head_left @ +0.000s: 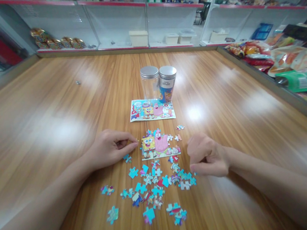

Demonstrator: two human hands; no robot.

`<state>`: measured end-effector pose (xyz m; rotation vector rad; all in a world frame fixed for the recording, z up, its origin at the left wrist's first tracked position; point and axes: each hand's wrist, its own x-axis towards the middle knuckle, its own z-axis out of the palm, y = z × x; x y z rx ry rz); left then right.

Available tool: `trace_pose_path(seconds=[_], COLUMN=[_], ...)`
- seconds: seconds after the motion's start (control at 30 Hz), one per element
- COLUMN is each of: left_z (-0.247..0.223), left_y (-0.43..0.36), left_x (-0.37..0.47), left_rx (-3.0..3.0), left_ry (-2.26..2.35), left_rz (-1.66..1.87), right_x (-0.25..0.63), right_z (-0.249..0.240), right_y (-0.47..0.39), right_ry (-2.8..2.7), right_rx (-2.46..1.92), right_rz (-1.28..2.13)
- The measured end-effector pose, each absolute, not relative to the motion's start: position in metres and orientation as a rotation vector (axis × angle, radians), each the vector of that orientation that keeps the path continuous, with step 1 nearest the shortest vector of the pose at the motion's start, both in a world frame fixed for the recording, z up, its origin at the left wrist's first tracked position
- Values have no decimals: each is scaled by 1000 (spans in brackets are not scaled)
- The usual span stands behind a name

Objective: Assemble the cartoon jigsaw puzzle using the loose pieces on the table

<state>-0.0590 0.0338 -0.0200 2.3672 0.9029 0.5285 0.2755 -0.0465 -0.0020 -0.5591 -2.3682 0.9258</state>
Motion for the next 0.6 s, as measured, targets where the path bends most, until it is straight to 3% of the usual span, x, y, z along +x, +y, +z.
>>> trace_pose_path(seconds=[0.6], left_z=[-13], left_y=[32], left_x=[-54], left_rx=[2370], left_ry=[912], left_rz=[550], right_x=[265], right_z=[4], right_y=[-61], right_ry=[-2471], right_rx=[-518], right_rz=[825])
